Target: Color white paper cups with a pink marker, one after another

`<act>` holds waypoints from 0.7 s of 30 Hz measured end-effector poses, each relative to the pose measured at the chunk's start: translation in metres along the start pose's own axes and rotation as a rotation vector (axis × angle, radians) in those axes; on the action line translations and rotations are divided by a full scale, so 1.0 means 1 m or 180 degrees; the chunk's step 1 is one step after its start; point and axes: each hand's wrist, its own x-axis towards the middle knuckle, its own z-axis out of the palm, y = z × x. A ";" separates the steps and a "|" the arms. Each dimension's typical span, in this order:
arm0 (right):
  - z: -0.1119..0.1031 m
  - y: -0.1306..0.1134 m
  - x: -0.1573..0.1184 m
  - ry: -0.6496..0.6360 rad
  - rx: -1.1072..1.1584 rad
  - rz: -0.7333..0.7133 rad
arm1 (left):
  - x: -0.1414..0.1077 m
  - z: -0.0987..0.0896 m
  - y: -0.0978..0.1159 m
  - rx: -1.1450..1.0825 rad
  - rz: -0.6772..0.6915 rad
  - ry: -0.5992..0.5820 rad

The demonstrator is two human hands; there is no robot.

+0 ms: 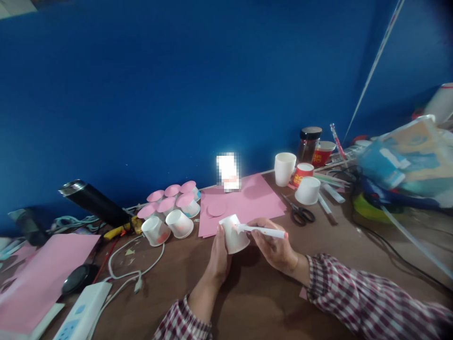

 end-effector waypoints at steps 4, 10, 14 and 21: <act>0.001 0.002 -0.002 0.0083 0.0054 0.0049 | 0.000 0.005 0.003 -0.0347 -0.0204 -0.0122; 0.001 0.002 -0.002 0.0008 0.0016 0.0047 | 0.000 0.005 0.004 -0.0390 -0.0154 -0.0092; 0.002 0.002 -0.002 -0.0052 -0.0002 0.0080 | 0.001 0.002 0.001 -0.0362 -0.0201 0.0029; 0.001 0.000 -0.001 -0.0021 -0.0063 0.0003 | 0.002 -0.001 -0.002 -0.0365 -0.0224 -0.0005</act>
